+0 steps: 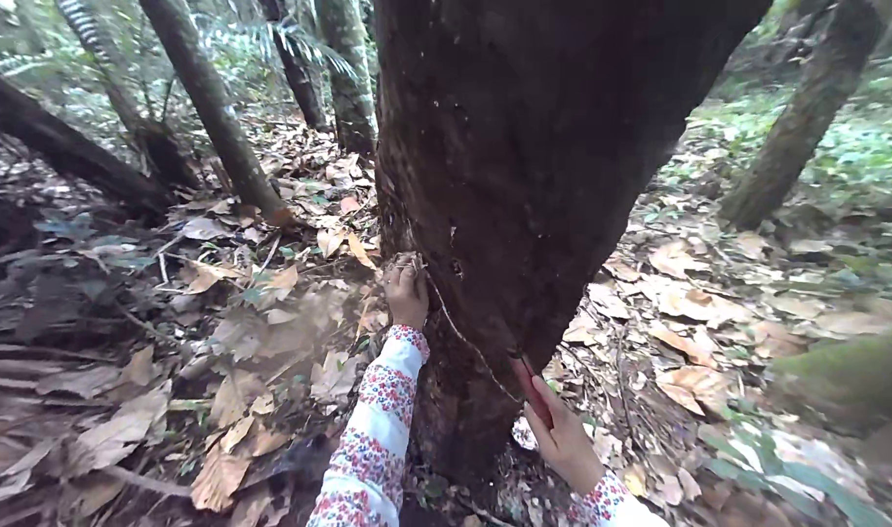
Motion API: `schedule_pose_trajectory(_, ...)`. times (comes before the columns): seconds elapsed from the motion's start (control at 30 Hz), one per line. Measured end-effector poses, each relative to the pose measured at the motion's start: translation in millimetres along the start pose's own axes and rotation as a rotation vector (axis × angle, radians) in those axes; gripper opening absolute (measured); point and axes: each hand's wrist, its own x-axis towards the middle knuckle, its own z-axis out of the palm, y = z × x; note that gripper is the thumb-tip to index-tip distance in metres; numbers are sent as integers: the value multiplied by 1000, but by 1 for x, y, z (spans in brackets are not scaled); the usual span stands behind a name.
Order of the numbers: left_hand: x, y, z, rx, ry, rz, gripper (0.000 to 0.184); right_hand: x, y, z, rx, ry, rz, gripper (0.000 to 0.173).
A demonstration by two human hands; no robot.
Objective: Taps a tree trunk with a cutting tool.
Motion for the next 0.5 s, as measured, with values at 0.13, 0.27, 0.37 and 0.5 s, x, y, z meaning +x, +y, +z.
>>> schedule_pose_trajectory(0.13,-3,7,4,49,47,-75,23,-12,24,-23,38,-51,25,50)
schedule_pose_trajectory(0.27,-4,45,-25,-286,-50,-354,33,2,39,-40,103,-156,56,57)
schedule_pose_trajectory(0.37,-18,68,-56,-277,-242,-406,31,32,39,-40,120,-218,-12,58)
schedule_pose_trajectory(0.5,-55,80,-99,-62,-486,-333,32,95,8,-34,142,-411,-60,39)
